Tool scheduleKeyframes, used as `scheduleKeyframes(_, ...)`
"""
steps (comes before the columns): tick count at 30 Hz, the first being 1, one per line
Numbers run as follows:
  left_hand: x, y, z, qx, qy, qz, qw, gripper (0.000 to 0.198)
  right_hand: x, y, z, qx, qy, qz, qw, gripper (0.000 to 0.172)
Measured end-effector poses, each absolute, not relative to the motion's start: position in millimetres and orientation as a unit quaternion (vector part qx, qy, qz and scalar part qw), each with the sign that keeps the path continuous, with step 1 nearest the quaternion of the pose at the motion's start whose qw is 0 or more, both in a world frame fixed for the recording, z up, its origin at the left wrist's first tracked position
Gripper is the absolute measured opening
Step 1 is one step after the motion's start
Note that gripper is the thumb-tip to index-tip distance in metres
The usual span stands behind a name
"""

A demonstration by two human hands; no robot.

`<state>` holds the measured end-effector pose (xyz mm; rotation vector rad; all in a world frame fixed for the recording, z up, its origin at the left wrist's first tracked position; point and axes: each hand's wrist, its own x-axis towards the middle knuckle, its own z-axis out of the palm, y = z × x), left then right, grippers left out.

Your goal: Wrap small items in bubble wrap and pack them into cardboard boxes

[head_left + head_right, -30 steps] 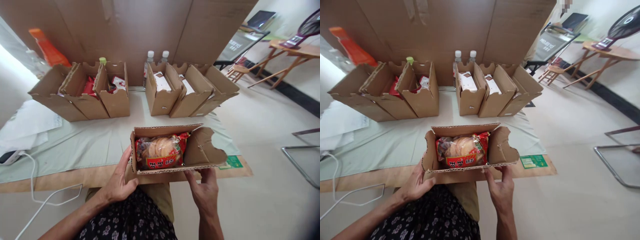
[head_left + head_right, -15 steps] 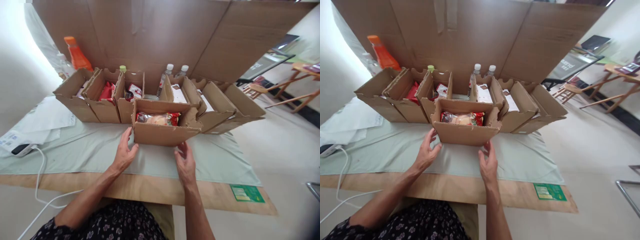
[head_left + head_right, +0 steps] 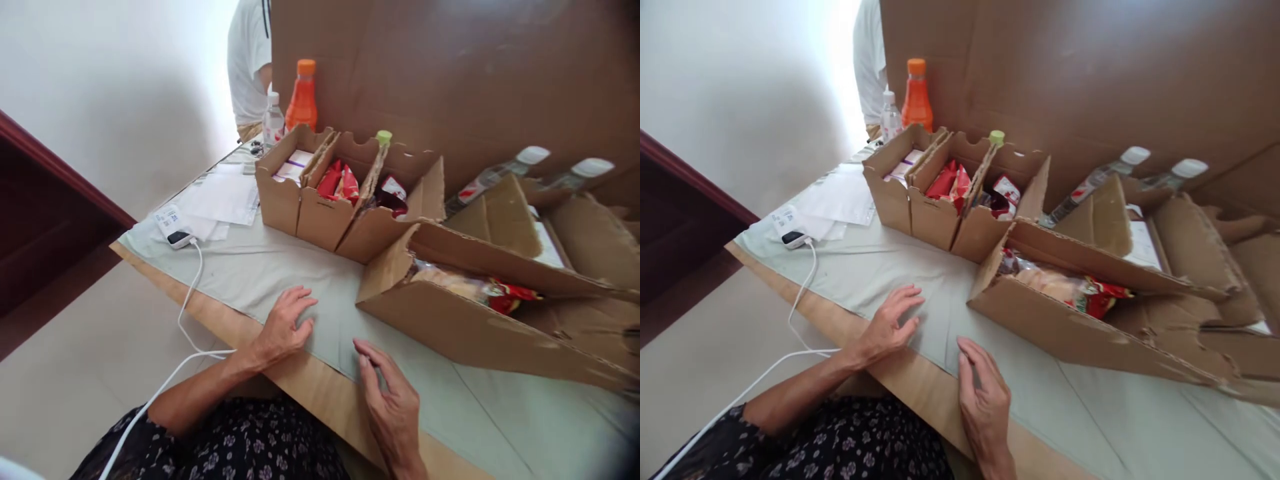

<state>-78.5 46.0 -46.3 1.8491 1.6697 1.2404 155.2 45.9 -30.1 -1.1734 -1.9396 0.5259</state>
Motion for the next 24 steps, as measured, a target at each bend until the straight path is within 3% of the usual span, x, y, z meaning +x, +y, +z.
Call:
scheduleKeyframes(4, -84.2, 32.7, -59.5, 0.681, 0.567, 0.434, 0.165, 0.039, 72.4, 106.8, 1.1, -0.329, -0.86, 0.175, 0.35, 0.027)
scheduleKeyframes(10, -83.0, 37.0, -67.6, 0.672, 0.558, 0.451, 0.182, 0.035, -93.7, 191.9, 7.2, -0.221, -0.968, 0.076, 0.095, 0.029)
scheduleKeyframes(14, -83.8, 37.9, -68.9, 0.673, 0.557, 0.449, 0.186, 0.035, -166.2, 217.0, 0.7, -0.213, -0.974, 0.067, 0.028, 0.039)
scheduleKeyframes(18, -83.4, 38.3, -66.4, 0.653, 0.552, 0.473, 0.215, 0.034, -162.5, 207.4, 8.7, -0.222, -0.97, 0.068, 0.078, 0.053)
scheduleKeyframes(24, -90.1, 37.7, -74.0, 0.494, 0.592, 0.564, 0.296, 0.044, -25.8, 142.0, 27.8, -0.206, -0.916, 0.082, 0.334, 0.027)
